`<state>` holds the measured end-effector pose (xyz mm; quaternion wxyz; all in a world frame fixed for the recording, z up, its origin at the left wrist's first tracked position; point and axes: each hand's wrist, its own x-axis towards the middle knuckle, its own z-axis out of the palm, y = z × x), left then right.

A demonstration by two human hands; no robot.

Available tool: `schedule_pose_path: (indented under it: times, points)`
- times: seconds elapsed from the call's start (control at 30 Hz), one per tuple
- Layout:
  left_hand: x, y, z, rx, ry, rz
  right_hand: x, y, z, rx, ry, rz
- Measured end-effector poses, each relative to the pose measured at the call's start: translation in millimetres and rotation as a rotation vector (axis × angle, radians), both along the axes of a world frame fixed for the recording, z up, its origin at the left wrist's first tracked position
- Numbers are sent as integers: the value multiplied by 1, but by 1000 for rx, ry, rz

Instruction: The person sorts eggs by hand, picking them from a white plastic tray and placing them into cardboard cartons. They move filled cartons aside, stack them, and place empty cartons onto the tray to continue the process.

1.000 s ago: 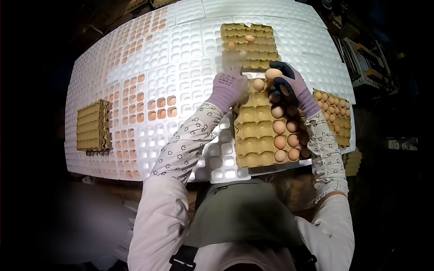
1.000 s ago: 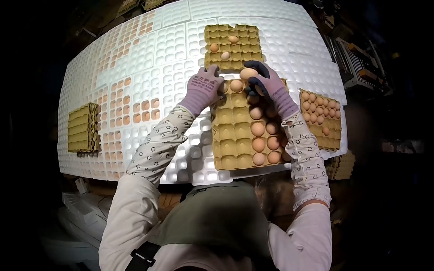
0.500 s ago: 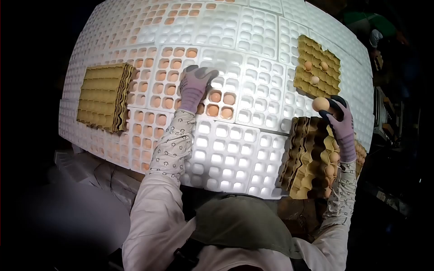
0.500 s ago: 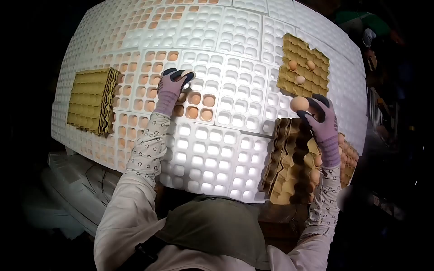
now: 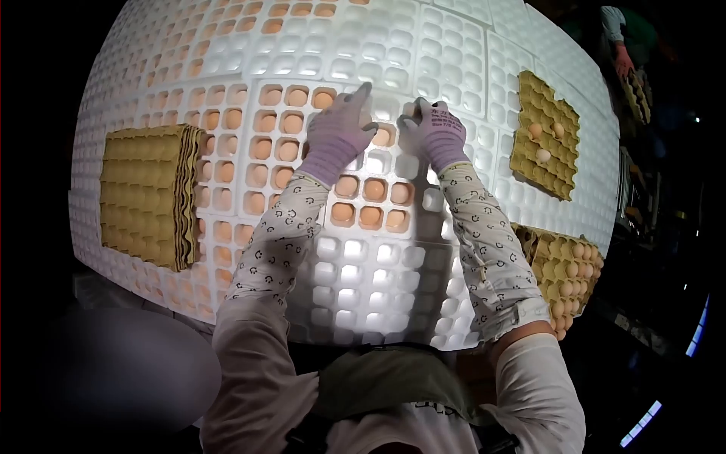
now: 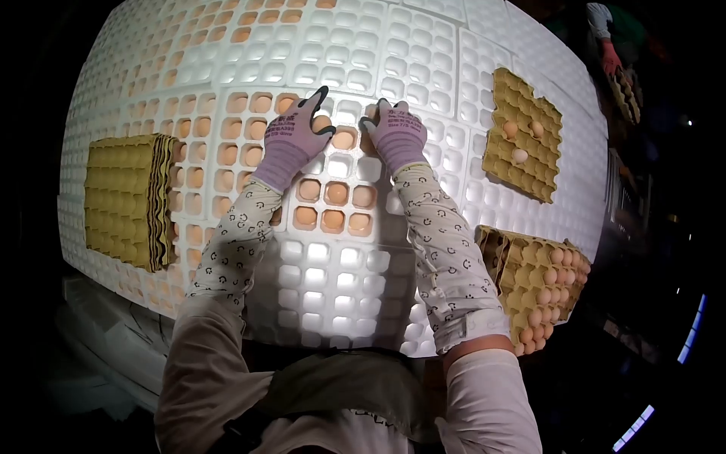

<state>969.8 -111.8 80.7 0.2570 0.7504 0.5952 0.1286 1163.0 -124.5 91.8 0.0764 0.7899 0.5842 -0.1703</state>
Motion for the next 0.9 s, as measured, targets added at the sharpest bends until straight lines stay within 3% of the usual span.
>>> schedule_pose_path:
  times: [0.03, 0.13, 0.2, 0.27, 0.3, 0.33, 0.4, 0.53, 0.6, 0.67, 0.73, 0.8, 0.87, 0.9]
  points:
    - [3, 8, 5, 78, -65, 56, -3, 10, 12, -57, -13, 10]
    - [5, 34, 17, 135, -368, 263, -7, 27, -46, 501, 67, 225]
    - [18, 52, 5, 166, -519, 348, -19, 22, -86, 529, -63, 362]
    - [36, 61, -33, 391, -452, 249, -29, -1, -78, 547, -38, 283]
    - [40, 55, -44, 372, -379, 135, -28, -20, -67, 605, 16, 239]
    - [42, 52, -63, 392, 6, 11, -24, -45, -47, 660, 168, 213]
    - [41, 28, -88, 425, 313, -103, -10, -116, -18, 764, 323, 233]
    - [64, 12, -90, 460, 336, -21, 32, -290, 42, 661, 382, 195]
    - [97, -20, -66, 535, 83, -126, 61, -371, 59, 681, 309, 108]
    - [156, -96, -1, 487, -183, -343, 98, -438, 80, 824, 181, 0]
    - [209, -194, 74, 412, -389, -619, 135, -472, 117, 888, 63, -321]
    - [252, -286, 121, 216, -511, -891, 188, -506, 143, 974, 109, -578]
    - [290, -364, 135, 169, -456, -1114, 248, -545, 153, 1059, 421, -805]
    - [307, -395, 139, 233, -356, -1195, 273, -561, 166, 781, 302, -640]
